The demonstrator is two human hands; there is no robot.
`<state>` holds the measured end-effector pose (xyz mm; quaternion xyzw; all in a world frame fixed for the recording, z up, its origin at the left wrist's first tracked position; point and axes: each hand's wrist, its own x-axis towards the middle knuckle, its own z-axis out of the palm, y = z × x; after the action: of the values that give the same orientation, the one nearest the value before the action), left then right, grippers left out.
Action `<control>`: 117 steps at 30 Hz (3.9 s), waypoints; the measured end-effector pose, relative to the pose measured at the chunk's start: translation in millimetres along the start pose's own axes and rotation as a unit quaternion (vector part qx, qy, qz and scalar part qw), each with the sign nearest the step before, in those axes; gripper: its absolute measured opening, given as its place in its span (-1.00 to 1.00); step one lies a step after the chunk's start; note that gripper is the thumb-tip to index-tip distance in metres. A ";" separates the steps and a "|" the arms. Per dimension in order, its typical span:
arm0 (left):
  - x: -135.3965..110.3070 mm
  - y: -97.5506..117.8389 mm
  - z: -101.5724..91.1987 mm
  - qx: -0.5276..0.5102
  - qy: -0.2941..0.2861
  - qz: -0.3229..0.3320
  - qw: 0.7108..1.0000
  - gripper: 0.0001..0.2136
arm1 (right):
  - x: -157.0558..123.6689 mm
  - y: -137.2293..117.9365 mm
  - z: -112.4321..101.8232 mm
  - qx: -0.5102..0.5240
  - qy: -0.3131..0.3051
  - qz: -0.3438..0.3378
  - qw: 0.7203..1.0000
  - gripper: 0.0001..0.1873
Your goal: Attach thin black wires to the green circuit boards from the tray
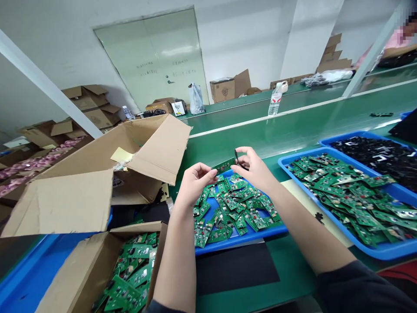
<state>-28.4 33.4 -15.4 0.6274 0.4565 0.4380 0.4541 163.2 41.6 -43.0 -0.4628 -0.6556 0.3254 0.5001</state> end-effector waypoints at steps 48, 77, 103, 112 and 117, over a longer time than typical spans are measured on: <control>-6.6 16.8 10.3 -0.002 0.012 0.075 0.997 -0.79 | -22.9 -29.5 -6.4 -0.008 -0.155 -0.121 0.980 -0.60; -14.1 23.0 15.4 0.025 -0.102 0.044 0.993 -0.82 | -1.9 -5.0 -28.5 -0.176 0.024 -0.163 0.971 -0.75; -26.4 38.4 24.1 -0.202 -0.134 -0.094 0.966 -0.69 | -28.7 -51.6 -45.5 -0.219 -0.113 -0.201 0.948 -0.73; -20.5 37.2 11.4 -0.270 -0.065 -0.083 0.957 -0.76 | -41.3 -67.0 -55.0 -0.177 -0.076 -0.245 0.950 -0.74; -24.1 42.3 19.1 -0.239 -0.098 -0.061 0.964 -0.74 | -39.1 -67.0 -47.2 -0.175 -0.094 -0.241 0.950 -0.79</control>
<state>-7.4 -0.5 18.5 0.5111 0.3292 0.4425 0.6592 192.2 -20.6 16.3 -0.3385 -0.8383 0.1169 0.4112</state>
